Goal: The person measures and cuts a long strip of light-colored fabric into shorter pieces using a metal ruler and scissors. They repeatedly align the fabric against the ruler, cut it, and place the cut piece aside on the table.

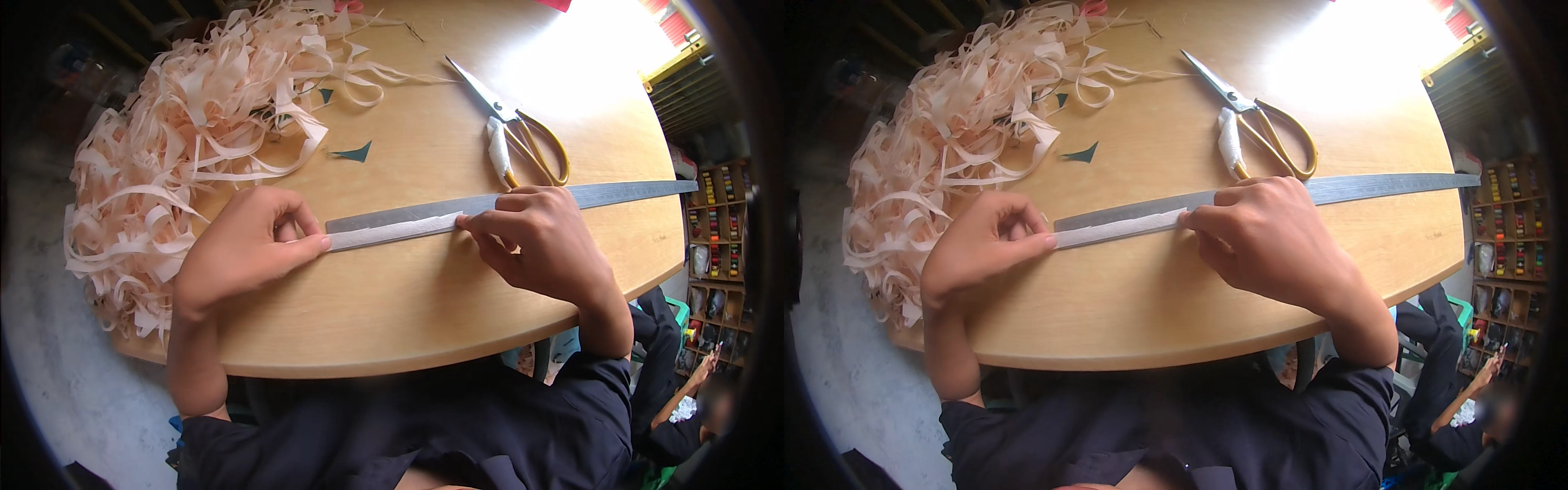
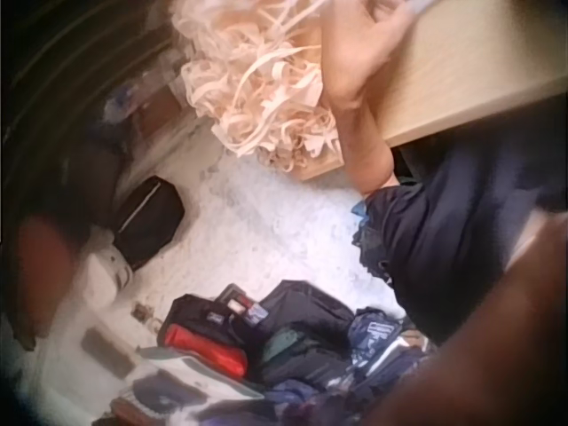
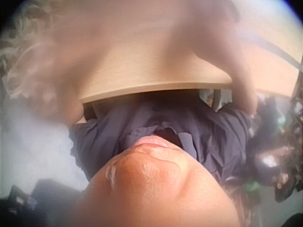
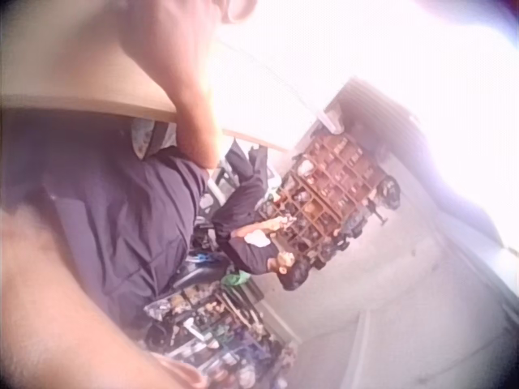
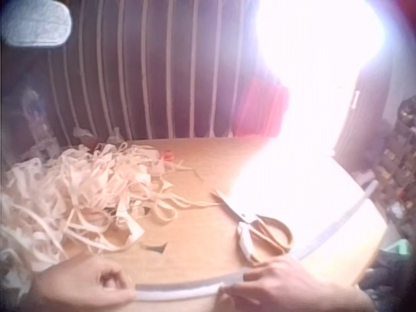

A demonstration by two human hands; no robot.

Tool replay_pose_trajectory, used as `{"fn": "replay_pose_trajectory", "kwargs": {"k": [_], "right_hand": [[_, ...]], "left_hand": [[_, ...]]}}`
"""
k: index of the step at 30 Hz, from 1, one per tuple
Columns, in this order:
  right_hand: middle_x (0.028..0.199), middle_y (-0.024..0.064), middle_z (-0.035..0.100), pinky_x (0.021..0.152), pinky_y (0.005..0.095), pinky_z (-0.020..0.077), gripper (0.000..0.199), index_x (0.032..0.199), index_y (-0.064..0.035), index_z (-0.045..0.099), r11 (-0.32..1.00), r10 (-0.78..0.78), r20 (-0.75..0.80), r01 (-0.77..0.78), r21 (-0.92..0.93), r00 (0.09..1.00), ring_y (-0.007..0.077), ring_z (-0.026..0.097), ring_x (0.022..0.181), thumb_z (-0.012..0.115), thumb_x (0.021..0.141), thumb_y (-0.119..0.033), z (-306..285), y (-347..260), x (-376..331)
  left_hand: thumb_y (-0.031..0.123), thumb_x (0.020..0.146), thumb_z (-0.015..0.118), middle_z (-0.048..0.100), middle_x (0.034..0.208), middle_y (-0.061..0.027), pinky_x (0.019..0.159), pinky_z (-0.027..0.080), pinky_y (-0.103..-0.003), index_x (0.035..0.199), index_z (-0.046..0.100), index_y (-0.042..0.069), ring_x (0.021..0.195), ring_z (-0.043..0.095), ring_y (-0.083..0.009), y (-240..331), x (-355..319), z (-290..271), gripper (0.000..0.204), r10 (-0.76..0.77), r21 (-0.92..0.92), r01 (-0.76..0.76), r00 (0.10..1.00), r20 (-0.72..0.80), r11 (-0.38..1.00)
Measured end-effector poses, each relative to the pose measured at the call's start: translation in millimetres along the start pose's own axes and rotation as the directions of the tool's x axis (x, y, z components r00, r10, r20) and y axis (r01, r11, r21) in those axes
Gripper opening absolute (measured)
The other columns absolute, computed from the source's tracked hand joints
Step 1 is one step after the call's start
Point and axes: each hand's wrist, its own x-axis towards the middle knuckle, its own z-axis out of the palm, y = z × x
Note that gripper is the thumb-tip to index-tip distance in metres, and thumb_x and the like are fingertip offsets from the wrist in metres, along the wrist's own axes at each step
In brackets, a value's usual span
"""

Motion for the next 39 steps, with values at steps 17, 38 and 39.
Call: {"fn": "replay_pose_trajectory", "kwargs": {"k": [17, 38, 39], "right_hand": [[0.061, 0.0066, 0.061, 0.054, 0.0400, 0.0470, 0.015, 0.094, -0.0085, 0.081, 1.000, 0.022, 0.048, -0.021, -0.021, 0.999, 0.0249, 0.062, 0.056, 0.075, 0.081, -0.007, -5, -3, -1], [0.060, 0.0047, 0.059, 0.052, 0.0387, 0.0437, 0.019, 0.101, -0.0125, 0.082, 0.999, 0.007, 0.043, -0.005, -0.052, 0.999, 0.0215, 0.060, 0.056, 0.076, 0.083, -0.008, -3, -3, -4], [0.060, 0.0048, 0.059, 0.052, 0.0387, 0.0438, 0.020, 0.101, -0.0124, 0.083, 0.999, 0.012, 0.048, -0.009, -0.051, 0.999, 0.0216, 0.060, 0.055, 0.076, 0.083, -0.008, -3, -4, -3]], "left_hand": [[0.014, 0.077, 0.075, 0.061, 0.062, -0.0031, 0.052, 0.042, -0.026, 0.083, 0.073, -0.004, 0.057, 0.056, -0.0072, -4, 4, 7, 0.019, 0.014, -0.032, -0.016, 0.999, -0.042, 0.999], [0.019, 0.091, 0.072, 0.069, 0.075, -0.0120, 0.065, 0.050, -0.031, 0.092, 0.072, -0.005, 0.071, 0.063, -0.0133, -5, -2, 0, 0.025, 0.145, -0.004, -0.145, 0.989, -0.013, 0.989], [0.020, 0.091, 0.072, 0.069, 0.074, -0.0122, 0.063, 0.050, -0.031, 0.092, 0.072, -0.006, 0.070, 0.063, -0.0136, -6, -2, 1, 0.025, 0.115, -0.001, -0.115, 0.993, 0.001, 0.993]]}}
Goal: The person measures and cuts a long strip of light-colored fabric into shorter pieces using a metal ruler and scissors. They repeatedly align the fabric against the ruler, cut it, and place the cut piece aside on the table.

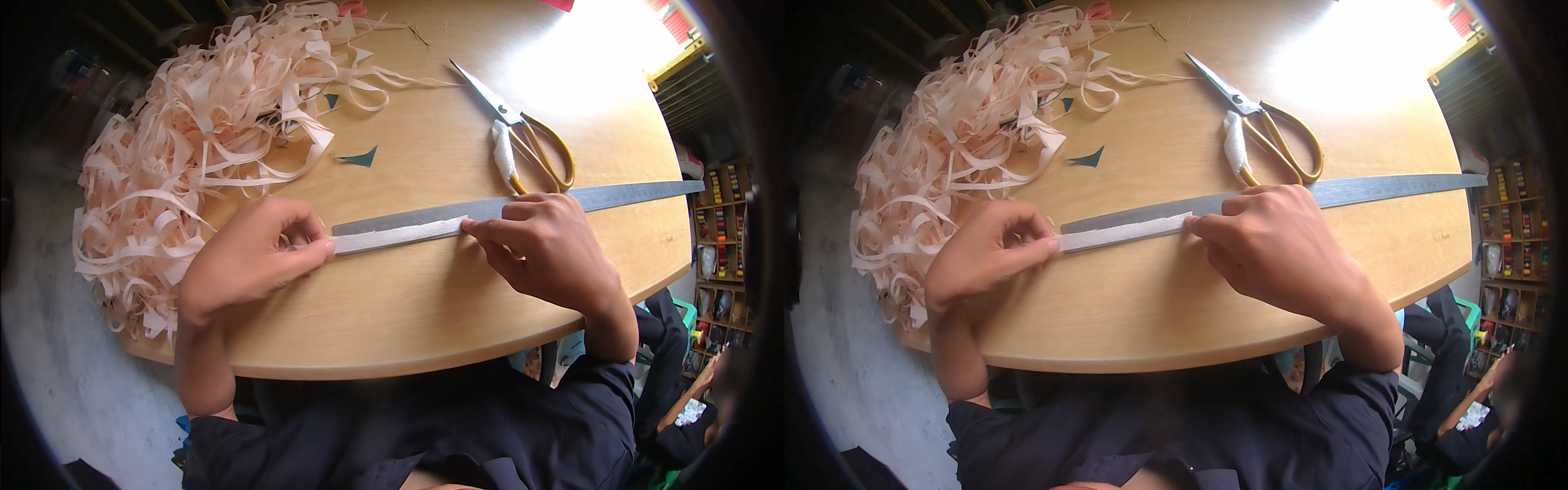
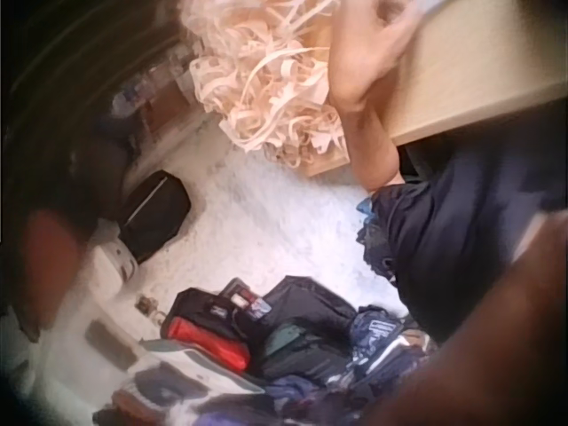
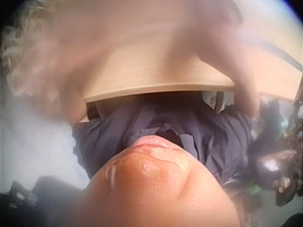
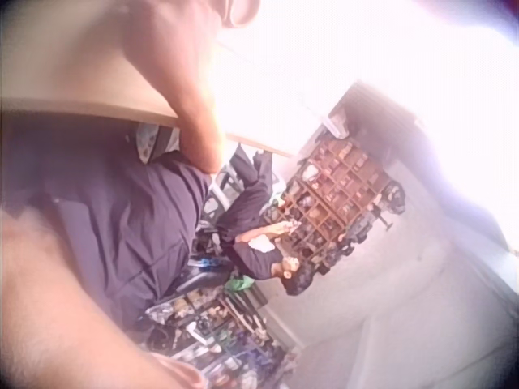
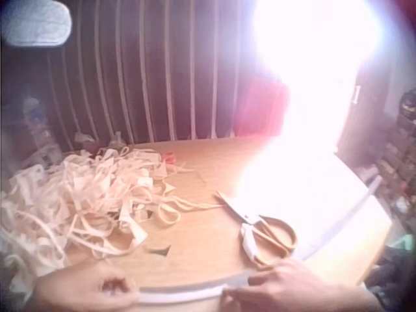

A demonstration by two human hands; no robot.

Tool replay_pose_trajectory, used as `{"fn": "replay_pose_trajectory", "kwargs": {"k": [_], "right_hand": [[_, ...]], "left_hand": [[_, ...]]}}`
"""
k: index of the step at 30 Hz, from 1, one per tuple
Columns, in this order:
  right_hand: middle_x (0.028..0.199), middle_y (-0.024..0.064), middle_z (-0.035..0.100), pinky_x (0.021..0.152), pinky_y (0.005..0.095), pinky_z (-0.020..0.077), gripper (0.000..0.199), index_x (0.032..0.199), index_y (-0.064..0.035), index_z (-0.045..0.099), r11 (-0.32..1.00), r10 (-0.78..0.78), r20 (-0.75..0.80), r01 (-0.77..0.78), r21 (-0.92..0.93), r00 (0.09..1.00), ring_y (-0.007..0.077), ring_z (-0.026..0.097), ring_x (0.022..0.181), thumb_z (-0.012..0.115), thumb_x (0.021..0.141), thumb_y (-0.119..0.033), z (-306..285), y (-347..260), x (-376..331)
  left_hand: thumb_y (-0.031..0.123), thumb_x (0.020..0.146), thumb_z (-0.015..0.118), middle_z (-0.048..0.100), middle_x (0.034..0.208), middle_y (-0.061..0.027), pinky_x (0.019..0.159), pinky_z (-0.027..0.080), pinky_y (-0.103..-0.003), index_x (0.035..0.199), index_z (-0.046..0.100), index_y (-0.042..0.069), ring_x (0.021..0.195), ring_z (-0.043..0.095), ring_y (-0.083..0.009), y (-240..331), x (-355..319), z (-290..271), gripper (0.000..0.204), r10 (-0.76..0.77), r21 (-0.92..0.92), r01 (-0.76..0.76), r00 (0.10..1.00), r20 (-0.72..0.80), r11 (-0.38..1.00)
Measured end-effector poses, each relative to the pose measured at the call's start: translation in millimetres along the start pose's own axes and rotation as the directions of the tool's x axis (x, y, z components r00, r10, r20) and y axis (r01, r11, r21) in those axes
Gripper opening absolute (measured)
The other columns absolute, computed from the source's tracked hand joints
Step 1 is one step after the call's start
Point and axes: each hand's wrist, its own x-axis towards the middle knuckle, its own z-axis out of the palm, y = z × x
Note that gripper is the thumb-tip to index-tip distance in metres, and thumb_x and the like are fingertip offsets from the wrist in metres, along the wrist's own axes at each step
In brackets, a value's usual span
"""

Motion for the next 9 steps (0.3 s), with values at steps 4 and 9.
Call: {"fn": "replay_pose_trajectory", "kwargs": {"k": [4, 9], "right_hand": [[0.060, 0.0051, 0.059, 0.053, 0.0389, 0.0439, 0.020, 0.101, -0.0121, 0.083, 1.000, 0.002, -0.008, -0.002, 0.013, 1.000, 0.0220, 0.059, 0.054, 0.076, 0.083, -0.007, 1.0, 1.2, 0.4], [0.061, 0.0053, 0.060, 0.053, 0.0391, 0.0444, 0.020, 0.102, -0.0119, 0.083, 1.000, 0.003, 0.006, -0.003, 0.006, 1.000, 0.0219, 0.060, 0.054, 0.077, 0.083, -0.008, -1.6, 0.5, 0.6]], "left_hand": [[0.019, 0.091, 0.071, 0.068, 0.070, -0.0122, 0.059, 0.049, -0.032, 0.092, 0.073, -0.007, 0.063, 0.063, -0.0142, -1.5, 1.5, 1.5, 0.026, -0.035, 0.003, 0.035, 0.999, 0.026, 0.999], [0.019, 0.091, 0.072, 0.069, 0.069, -0.0123, 0.057, 0.048, -0.032, 0.093, 0.074, -0.006, 0.060, 0.062, -0.0150, -0.9, -0.9, 2.2, 0.025, -0.050, 0.010, 0.050, 0.999, 0.013, 0.999]]}}
